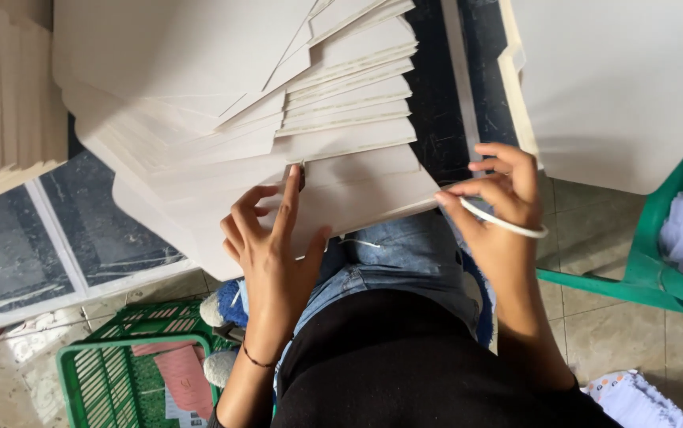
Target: Peeling off the protective backing from adhesive strips on a stack of cardstock sheets in a print shop.
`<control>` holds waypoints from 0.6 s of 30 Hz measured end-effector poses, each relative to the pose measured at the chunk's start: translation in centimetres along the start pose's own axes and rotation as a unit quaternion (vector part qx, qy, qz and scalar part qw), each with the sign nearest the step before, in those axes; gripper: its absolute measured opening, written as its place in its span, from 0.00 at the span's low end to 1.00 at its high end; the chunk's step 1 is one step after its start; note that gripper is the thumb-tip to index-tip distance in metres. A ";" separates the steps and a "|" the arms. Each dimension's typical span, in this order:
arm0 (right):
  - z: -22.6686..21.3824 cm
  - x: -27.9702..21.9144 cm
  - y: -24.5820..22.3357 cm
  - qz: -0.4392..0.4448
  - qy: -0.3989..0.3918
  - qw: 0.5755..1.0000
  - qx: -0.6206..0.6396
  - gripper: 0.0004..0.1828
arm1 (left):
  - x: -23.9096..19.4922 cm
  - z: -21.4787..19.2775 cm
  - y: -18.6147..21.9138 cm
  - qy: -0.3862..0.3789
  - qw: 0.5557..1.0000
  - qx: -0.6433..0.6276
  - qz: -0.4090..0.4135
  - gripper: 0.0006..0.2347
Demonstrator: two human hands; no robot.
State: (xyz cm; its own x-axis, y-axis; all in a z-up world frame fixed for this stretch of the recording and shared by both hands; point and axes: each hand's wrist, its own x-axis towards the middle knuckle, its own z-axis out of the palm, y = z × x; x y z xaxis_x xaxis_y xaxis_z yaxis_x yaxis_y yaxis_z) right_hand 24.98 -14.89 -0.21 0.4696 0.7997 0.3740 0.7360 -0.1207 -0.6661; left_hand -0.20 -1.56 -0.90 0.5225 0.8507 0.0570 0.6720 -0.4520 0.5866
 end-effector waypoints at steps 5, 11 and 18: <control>-0.4 -0.6 1.8 0.025 0.006 1.000 -0.015 0.11 | 0.7 2.1 2.6 0.002 0.999 -0.004 0.035 0.40; -0.3 0.1 0.8 0.017 0.017 1.000 -0.004 0.13 | 0.9 4.2 4.8 -0.009 0.994 -0.030 0.104 0.40; -1.0 1.6 0.2 -0.055 0.084 0.994 0.040 0.15 | 1.4 1.6 1.4 0.095 0.974 0.149 0.142 0.47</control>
State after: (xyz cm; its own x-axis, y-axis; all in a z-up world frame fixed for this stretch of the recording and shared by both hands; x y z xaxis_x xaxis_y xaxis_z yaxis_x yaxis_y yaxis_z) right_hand 26.42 -14.23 0.91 0.4684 0.6946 0.5460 0.7499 0.0142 -0.6614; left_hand 2.30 -1.41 -1.34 0.6226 0.7009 0.3482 0.6513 -0.7107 0.2660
